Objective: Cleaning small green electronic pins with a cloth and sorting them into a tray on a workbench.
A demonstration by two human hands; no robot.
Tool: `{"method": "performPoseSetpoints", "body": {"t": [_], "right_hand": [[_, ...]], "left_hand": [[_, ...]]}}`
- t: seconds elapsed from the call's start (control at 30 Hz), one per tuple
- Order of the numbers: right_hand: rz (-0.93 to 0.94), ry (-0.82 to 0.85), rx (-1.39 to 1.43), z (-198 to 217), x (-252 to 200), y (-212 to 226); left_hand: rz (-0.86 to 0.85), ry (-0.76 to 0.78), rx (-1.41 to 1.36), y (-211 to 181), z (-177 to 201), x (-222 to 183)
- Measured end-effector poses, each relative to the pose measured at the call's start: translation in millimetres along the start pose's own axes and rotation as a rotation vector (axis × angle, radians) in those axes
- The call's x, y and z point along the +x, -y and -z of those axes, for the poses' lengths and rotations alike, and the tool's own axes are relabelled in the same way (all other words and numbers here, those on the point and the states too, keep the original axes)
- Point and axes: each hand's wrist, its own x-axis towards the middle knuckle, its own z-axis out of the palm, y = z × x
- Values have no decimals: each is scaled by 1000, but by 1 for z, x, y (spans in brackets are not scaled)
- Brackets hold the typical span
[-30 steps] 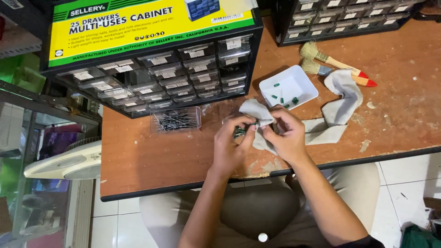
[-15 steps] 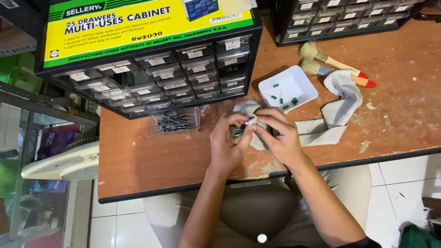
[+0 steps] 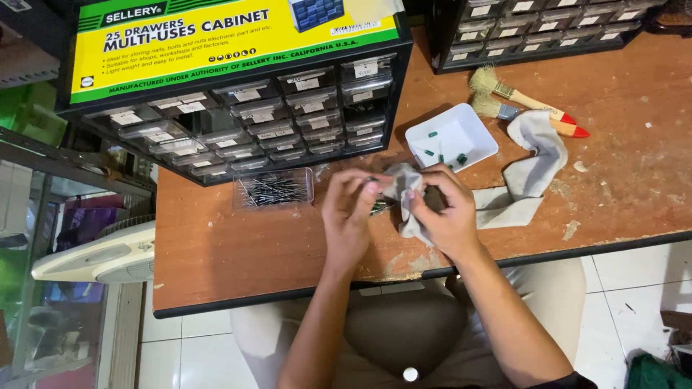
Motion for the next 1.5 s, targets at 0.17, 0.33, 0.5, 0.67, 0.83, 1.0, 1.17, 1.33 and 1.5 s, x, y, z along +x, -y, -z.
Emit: {"method": "performPoseSetpoints", "body": {"t": [0.17, 0.33, 0.5, 0.67, 0.83, 1.0, 1.17, 1.33, 1.5], "right_hand": [[-21, -52, 6, 3, 1, 5], [-88, -20, 98, 2, 0, 4], [-82, 36, 100, 1, -5, -4], [-147, 34, 191, 5, -7, -2], [-213, 15, 348, 10, -15, -16], [-78, 100, 260, 3, -5, -11], [-56, 49, 156, 5, -7, -14], [-110, 79, 158, 1, -8, -11], [-29, 32, 101, 3, 1, 1]], "left_hand": [[0, -34, 102, -1, 2, -3], [-88, 66, 334, -15, -8, 1], [-82, 30, 366, -14, -8, -1], [-18, 9, 268, -23, -9, -1], [31, 7, 97, -20, -8, 1], [-22, 8, 300, -16, -4, -2], [-60, -10, 389, -17, -7, -2], [-74, -4, 417, -6, -6, -6], [-40, 25, 374, -18, -7, -1]]}}
